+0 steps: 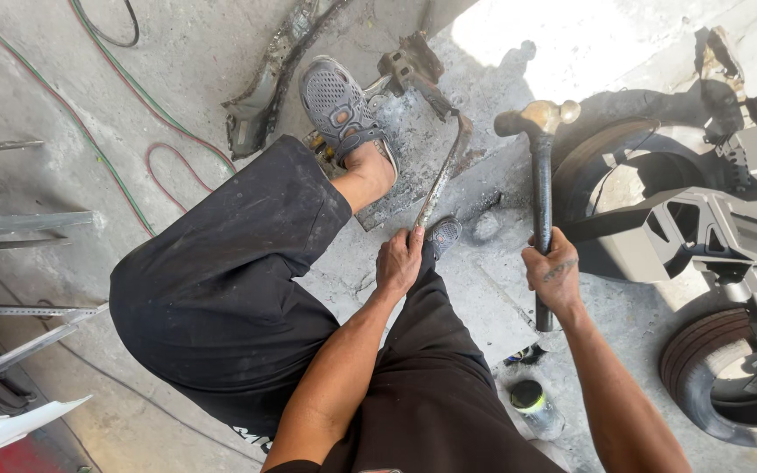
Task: The person uses pliers to hold a metal part on a concrete block and repeatedly strikes it with a hammer to reshape or break it. They adjust the grip and reposition the part several times while continuing to hammer.
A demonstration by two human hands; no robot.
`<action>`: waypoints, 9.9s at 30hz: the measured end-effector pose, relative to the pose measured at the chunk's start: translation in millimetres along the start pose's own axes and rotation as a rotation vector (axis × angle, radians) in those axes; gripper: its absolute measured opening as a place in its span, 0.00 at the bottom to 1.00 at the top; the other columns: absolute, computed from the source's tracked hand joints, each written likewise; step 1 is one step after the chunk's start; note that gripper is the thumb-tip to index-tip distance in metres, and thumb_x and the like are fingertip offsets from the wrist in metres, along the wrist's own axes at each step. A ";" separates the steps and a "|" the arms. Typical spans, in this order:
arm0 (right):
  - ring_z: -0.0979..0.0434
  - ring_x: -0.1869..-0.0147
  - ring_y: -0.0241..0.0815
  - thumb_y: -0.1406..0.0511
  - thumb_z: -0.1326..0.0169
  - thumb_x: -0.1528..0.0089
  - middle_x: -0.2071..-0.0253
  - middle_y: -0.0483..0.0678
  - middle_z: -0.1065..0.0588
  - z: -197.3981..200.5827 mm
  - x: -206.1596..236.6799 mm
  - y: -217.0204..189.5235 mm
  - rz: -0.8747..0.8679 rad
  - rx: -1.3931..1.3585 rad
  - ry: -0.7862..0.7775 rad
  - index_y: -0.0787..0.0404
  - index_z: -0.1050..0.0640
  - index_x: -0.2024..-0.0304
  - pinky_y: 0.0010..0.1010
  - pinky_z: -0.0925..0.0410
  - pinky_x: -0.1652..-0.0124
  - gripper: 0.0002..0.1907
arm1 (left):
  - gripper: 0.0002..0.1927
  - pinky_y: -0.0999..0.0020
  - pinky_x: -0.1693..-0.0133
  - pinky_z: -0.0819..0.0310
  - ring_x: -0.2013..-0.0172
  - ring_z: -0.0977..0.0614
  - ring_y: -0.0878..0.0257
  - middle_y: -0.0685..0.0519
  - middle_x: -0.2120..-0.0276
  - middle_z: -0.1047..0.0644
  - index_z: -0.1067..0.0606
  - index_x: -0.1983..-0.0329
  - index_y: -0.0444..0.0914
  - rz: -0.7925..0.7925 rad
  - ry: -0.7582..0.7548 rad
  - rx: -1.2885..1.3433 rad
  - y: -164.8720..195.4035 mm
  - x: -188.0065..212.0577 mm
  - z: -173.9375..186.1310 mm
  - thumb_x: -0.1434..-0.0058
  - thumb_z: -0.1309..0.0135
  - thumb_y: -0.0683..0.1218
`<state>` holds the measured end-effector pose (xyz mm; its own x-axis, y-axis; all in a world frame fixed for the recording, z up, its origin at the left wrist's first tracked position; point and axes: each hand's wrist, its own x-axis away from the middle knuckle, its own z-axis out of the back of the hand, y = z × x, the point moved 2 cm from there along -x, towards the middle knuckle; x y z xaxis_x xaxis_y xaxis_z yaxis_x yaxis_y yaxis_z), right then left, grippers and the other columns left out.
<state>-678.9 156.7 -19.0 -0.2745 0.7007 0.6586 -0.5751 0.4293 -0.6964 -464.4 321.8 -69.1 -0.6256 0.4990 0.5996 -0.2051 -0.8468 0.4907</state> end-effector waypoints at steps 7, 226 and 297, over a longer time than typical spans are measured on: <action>0.35 0.84 0.33 0.73 0.50 0.40 0.82 0.43 0.34 -19.0 13.8 5.1 -0.008 -0.159 -0.073 0.64 0.31 0.65 0.28 0.39 0.84 0.03 | 0.30 0.41 0.60 0.29 0.63 0.19 0.35 0.36 0.70 0.20 0.24 0.65 0.35 0.016 0.045 0.000 -4.9 -8.1 1.3 0.30 0.61 0.65; 0.33 0.84 0.34 0.68 0.49 0.42 0.82 0.43 0.32 -422.5 96.0 81.2 -0.329 -0.558 0.359 0.60 0.29 0.62 0.30 0.37 0.83 0.06 | 0.21 0.45 0.47 0.34 0.50 0.24 0.43 0.44 0.57 0.23 0.29 0.55 0.35 -0.898 -0.631 -0.604 -232.4 -267.1 83.6 0.55 0.46 0.32; 0.32 0.78 0.36 0.69 0.45 0.41 0.82 0.47 0.31 -443.2 203.7 137.0 -0.481 -0.260 0.635 0.65 0.28 0.69 0.34 0.36 0.75 0.05 | 0.20 0.43 0.55 0.29 0.56 0.20 0.39 0.40 0.60 0.20 0.27 0.54 0.35 -0.923 -0.463 -0.761 -209.6 -237.3 104.8 0.53 0.45 0.36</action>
<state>-472.0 610.9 -106.7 0.4868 0.5619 0.6688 -0.3014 0.8267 -0.4752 -194.1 400.2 -248.0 0.2648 0.8420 0.4701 -0.8931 0.0303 0.4487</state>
